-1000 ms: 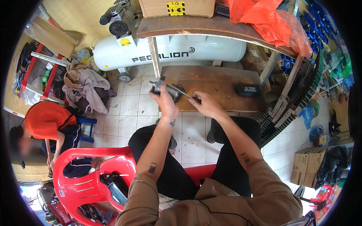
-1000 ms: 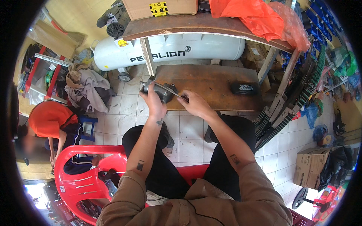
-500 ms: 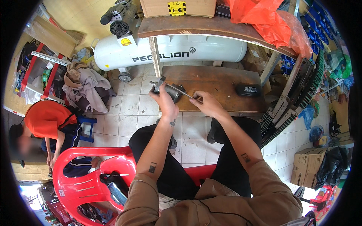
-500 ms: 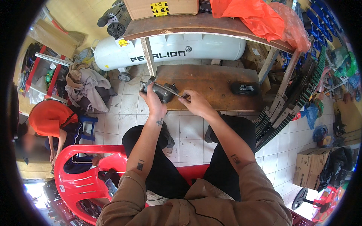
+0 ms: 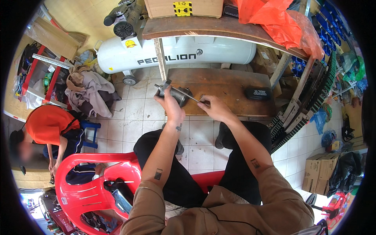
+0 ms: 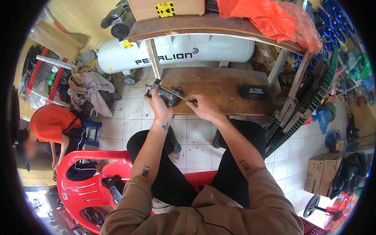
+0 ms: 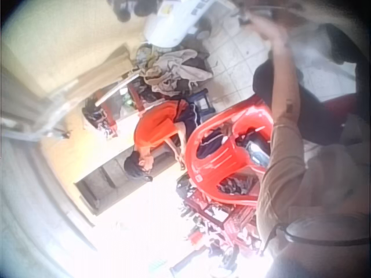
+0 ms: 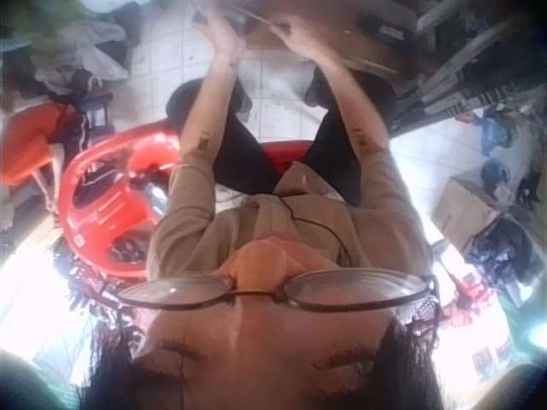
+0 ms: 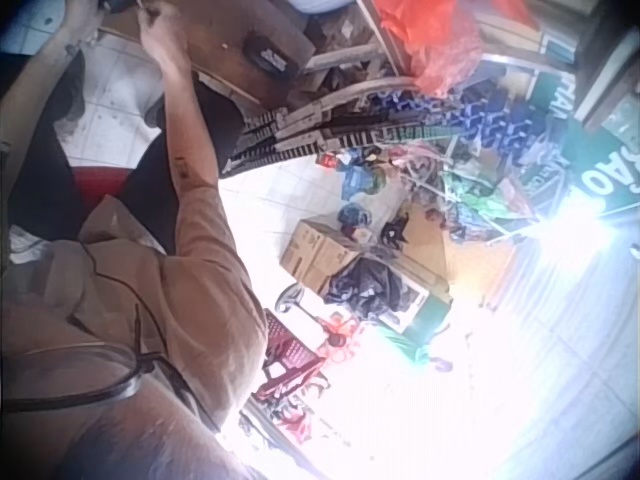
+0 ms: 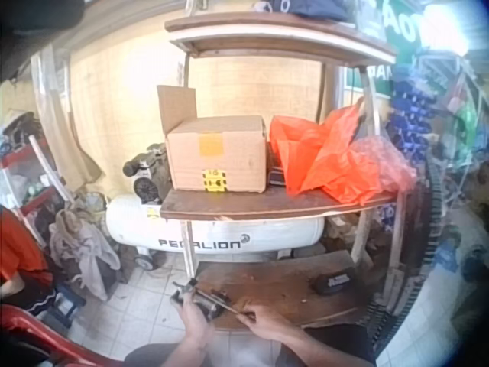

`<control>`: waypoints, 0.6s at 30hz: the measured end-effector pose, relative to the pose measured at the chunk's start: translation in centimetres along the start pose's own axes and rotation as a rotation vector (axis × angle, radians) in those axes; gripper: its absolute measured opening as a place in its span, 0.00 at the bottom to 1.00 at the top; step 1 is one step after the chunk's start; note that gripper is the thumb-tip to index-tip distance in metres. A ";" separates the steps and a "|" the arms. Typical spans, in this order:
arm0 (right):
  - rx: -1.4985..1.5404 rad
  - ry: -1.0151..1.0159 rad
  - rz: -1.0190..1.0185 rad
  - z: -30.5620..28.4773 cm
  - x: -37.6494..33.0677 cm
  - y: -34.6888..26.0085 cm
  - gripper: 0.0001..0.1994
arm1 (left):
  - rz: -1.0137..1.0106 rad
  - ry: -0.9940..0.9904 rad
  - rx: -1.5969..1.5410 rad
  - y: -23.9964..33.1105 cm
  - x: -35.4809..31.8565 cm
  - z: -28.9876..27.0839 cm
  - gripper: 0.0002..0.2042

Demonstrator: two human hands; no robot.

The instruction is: The person disassembles a motorcycle starter motor by using a screwdriver to remove several screws from its housing and then pulling the components apart by hand.

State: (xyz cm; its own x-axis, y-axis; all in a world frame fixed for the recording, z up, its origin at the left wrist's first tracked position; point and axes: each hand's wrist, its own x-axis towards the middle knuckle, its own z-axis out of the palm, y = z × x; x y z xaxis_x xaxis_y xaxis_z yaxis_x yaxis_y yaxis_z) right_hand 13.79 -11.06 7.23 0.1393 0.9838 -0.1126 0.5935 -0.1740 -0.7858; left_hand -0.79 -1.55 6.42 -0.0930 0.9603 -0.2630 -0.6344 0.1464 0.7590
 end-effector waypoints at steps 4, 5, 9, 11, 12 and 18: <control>0.030 0.030 0.010 0.2 -0.1 -0.3 0.20 | -0.008 -0.008 0.006 0.1 -0.1 0.1 0.29; -0.001 0.025 0.035 0.4 -0.1 -0.8 0.20 | -0.010 -0.005 0.010 0.2 -0.2 0.1 0.29; -0.051 0.028 0.071 0.4 0.0 -0.3 0.21 | -0.016 -0.016 0.000 0.3 -0.4 0.3 0.29; -0.055 0.021 0.057 0.5 0.2 0.4 0.21 | -0.010 -0.022 -0.003 0.2 -0.2 0.2 0.28; -0.067 0.012 0.051 0.5 0.2 0.8 0.20 | -0.007 -0.022 -0.006 0.1 -0.1 0.2 0.28; 0.021 0.001 0.034 0.1 0.3 0.4 0.19 | 0.005 -0.018 0.005 -0.3 0.4 -0.3 0.27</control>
State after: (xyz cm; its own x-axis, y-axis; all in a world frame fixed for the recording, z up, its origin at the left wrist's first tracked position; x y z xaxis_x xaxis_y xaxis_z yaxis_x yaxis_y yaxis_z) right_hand 13.94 -10.83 6.81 0.1601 0.9772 -0.1393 0.5713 -0.2068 -0.7943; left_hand -0.82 -1.32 5.90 -0.0822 0.9651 -0.2488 -0.6298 0.1432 0.7634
